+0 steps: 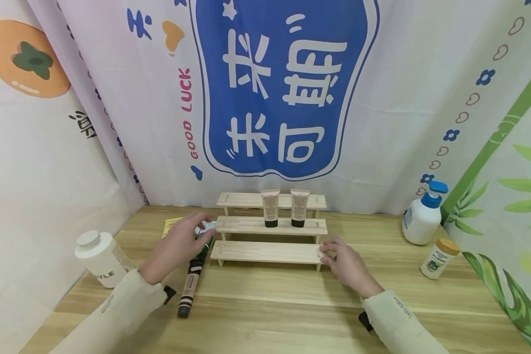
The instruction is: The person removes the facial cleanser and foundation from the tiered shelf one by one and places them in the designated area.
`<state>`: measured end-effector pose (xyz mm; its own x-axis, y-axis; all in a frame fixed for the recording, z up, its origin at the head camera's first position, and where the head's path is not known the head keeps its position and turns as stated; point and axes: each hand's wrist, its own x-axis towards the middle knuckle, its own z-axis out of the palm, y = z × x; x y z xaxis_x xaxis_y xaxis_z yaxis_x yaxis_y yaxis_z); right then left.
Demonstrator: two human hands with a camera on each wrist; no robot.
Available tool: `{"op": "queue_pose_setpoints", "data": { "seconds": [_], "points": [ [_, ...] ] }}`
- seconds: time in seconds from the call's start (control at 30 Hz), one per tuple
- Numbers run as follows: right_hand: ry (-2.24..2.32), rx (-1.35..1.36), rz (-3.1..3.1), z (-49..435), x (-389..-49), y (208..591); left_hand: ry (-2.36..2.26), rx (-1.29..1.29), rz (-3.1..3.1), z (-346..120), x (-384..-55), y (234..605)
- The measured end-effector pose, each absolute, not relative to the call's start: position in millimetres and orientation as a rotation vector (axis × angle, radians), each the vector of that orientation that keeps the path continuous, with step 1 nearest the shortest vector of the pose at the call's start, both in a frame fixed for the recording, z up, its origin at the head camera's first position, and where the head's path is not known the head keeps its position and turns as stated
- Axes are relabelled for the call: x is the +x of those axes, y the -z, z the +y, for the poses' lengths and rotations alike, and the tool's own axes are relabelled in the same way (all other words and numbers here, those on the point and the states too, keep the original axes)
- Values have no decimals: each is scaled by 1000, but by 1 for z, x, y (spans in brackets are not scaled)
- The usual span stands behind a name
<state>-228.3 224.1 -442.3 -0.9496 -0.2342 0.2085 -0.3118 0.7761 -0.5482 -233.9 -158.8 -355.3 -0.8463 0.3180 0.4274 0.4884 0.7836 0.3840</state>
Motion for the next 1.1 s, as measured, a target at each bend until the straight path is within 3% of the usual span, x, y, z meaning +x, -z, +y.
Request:
{"op": "queue_pose_setpoints", "data": {
  "seconds": [0.2, 0.53, 1.1],
  "points": [
    [-920, 445, -2817, 225, -229, 446, 729, -788, -2484, -120, -254, 349],
    [-919, 443, -2814, 224, -230, 446, 626, -799, -2488, -71, -283, 352],
    [-916, 422, -2816, 225, -229, 446, 816, -793, -2391, -49, -298, 362]
  ]
}}
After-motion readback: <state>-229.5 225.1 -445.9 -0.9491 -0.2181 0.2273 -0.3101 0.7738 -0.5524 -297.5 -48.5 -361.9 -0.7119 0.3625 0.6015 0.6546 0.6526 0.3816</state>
